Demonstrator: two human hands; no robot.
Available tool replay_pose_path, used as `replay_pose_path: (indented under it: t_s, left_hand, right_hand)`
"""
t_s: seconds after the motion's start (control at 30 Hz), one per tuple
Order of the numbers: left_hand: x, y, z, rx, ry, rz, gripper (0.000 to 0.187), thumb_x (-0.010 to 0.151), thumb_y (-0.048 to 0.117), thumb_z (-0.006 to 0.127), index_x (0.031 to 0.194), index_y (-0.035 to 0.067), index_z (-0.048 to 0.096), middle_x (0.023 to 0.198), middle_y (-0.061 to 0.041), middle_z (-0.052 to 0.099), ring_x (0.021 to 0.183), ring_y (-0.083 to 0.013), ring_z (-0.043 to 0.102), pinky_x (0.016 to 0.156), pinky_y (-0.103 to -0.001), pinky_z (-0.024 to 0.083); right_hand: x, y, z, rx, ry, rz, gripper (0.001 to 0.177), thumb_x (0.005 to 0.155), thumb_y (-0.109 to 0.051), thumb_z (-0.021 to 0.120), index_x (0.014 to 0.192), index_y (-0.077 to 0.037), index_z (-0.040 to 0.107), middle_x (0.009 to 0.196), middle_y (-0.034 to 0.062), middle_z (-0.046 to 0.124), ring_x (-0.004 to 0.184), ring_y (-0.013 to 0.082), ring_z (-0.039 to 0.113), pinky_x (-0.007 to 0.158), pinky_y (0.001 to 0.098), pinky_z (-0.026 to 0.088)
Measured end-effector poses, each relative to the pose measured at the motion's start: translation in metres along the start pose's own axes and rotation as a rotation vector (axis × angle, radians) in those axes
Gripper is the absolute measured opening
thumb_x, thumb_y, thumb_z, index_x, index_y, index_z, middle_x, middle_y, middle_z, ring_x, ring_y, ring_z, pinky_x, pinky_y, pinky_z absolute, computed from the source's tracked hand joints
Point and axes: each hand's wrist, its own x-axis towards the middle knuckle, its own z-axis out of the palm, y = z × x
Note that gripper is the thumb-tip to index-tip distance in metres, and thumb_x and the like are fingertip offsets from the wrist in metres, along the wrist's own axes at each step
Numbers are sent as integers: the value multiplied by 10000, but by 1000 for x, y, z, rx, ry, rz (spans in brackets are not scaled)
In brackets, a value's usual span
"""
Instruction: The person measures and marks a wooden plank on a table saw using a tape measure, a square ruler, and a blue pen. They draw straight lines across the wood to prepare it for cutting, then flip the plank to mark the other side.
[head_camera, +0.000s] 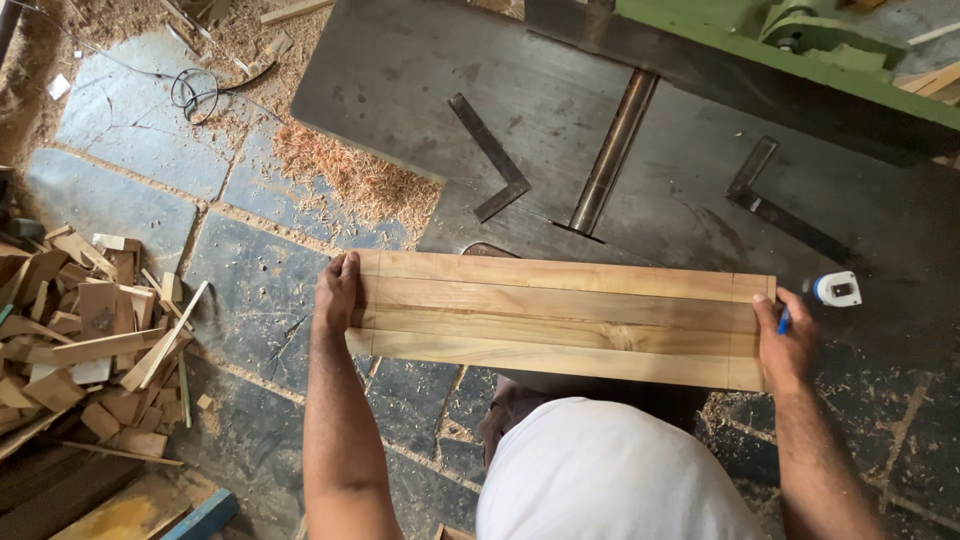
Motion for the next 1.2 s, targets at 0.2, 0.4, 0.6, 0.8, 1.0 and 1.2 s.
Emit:
replay_pose_path:
  t_s: [0.2,0.4,0.6,0.8,1.0,1.2]
  left_hand:
    - [10,-15,8,105,67,41,497,1064,415,538,1343,17,643,1254,-215,693,1159,-326,644,999,-432,500]
    - [-15,7,74,571,596,536,427,1033,251,624,1372,-7,633,1427,-284,603,1323,-428,565,1148,-483,440]
    - [-132,109,205,517,30,669,496,1054,274,535,1535,170,475,1673,-135,316,1609,-320,190,1323,-500,104]
    - [-187,147,273,531,-153,816,817,978,561,525,1582,68,280,1689,-164,137,1565,-351,88,1231,-605,73]
    - [-191,132,283,741,-146,880,831,992,583,435,1587,29,265,1661,-190,220,1546,-352,143,1207,-627,96]
    - [-196,136,282,715,-113,867,748,1028,532,453,1567,26,340,1620,-189,336,1540,-362,228,1220,-637,143]
  right_hand:
    - [2,9,3,45,0,-36,433,1026,-282,748,1337,6,661,1105,113,706,992,172,639,869,320,511]
    - [2,4,0,-10,-8,-84,432,1031,-295,736,1313,24,664,1050,131,712,945,189,642,842,338,509]
    - [7,10,0,-26,-14,-119,413,1024,-307,740,1284,8,673,1008,141,717,906,195,648,819,353,514]
    - [7,9,1,-137,-5,-187,349,1016,-333,737,1162,-21,684,892,131,689,813,222,635,741,383,508]
    - [1,-5,0,-117,8,-189,363,1011,-319,669,1218,-20,660,929,207,720,854,301,734,728,411,544]
    - [-2,-12,-4,-106,-15,-158,424,1023,-366,633,1263,-17,643,969,249,723,923,381,730,765,446,547]
